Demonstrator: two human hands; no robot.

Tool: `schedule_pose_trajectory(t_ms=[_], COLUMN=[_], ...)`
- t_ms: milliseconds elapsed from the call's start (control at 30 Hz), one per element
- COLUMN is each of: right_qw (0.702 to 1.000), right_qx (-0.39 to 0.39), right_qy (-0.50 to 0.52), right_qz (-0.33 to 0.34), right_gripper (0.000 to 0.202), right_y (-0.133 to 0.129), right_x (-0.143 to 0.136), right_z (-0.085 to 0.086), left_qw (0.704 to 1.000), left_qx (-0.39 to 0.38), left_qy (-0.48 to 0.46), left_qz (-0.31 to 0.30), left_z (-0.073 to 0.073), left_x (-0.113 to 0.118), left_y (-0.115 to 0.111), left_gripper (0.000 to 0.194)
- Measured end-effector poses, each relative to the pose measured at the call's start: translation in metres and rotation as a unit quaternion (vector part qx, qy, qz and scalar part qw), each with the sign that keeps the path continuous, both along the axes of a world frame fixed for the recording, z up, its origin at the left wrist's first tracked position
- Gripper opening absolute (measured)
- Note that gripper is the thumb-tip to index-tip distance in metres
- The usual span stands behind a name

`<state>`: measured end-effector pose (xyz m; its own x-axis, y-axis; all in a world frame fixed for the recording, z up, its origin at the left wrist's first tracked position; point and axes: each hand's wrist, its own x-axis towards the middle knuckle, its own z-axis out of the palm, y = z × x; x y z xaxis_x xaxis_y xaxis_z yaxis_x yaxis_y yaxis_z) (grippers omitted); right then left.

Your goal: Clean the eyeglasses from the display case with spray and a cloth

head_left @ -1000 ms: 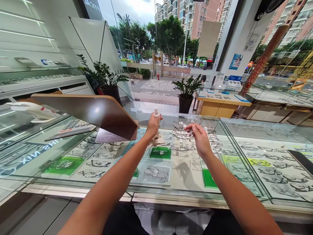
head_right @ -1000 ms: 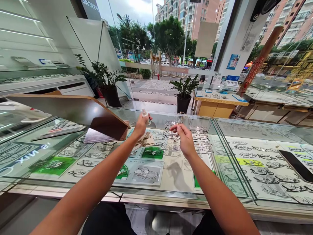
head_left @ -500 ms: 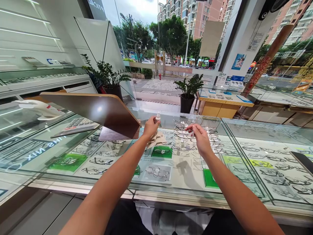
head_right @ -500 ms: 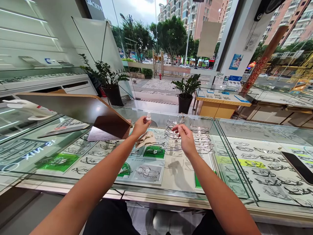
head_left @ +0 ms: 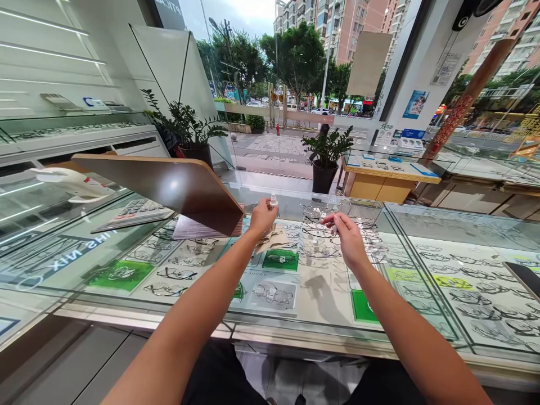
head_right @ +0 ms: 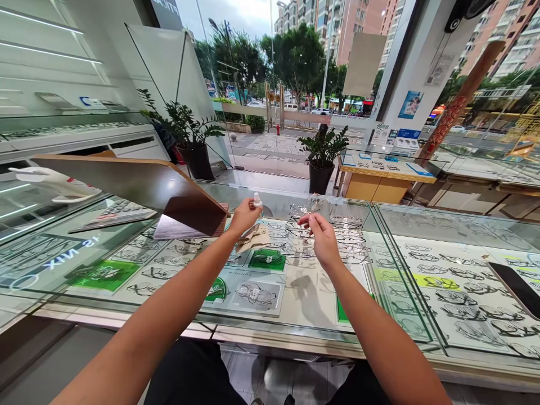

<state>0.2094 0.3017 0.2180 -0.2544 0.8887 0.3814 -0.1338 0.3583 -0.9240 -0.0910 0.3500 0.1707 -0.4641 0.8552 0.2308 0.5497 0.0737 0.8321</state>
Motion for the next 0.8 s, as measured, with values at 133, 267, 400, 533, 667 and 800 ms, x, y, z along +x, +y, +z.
schedule_pose_trajectory(t_ms=[133,267,400,533,667,800], right_qw=[1.000,1.000,1.000,1.000,1.000,1.000], right_qx=[-0.005,-0.003,-0.004,0.004,0.007,0.011], right_qy=[0.004,0.009,0.011,0.007,-0.003,-0.005], right_qz=[-0.002,-0.005,-0.004,-0.003,-0.002,0.003], right_gripper=[0.032,0.031,0.030,0.031,0.031,0.031], right_y=[-0.001,-0.002,-0.003,-0.004,-0.004,-0.005], right_x=[0.000,0.000,0.000,0.000,0.000,-0.001], right_z=[0.001,0.003,0.005,0.005,0.004,0.004], left_qw=[1.000,0.988,0.964,0.915,0.874,0.857], left_qx=[-0.002,0.097,0.136,-0.148,-0.248,-0.298], left_qy=[-0.002,0.081,0.229,0.348,0.387,0.389], left_qz=[0.028,0.089,0.014,-0.139,-0.160,-0.158], left_z=[0.015,0.043,0.070,0.075,0.063,0.059], left_x=[0.011,0.035,0.051,0.047,0.043,0.042], left_y=[-0.007,-0.028,-0.051,-0.058,-0.057,-0.056], left_gripper=[0.060,0.065,0.022,0.018,0.033,0.028])
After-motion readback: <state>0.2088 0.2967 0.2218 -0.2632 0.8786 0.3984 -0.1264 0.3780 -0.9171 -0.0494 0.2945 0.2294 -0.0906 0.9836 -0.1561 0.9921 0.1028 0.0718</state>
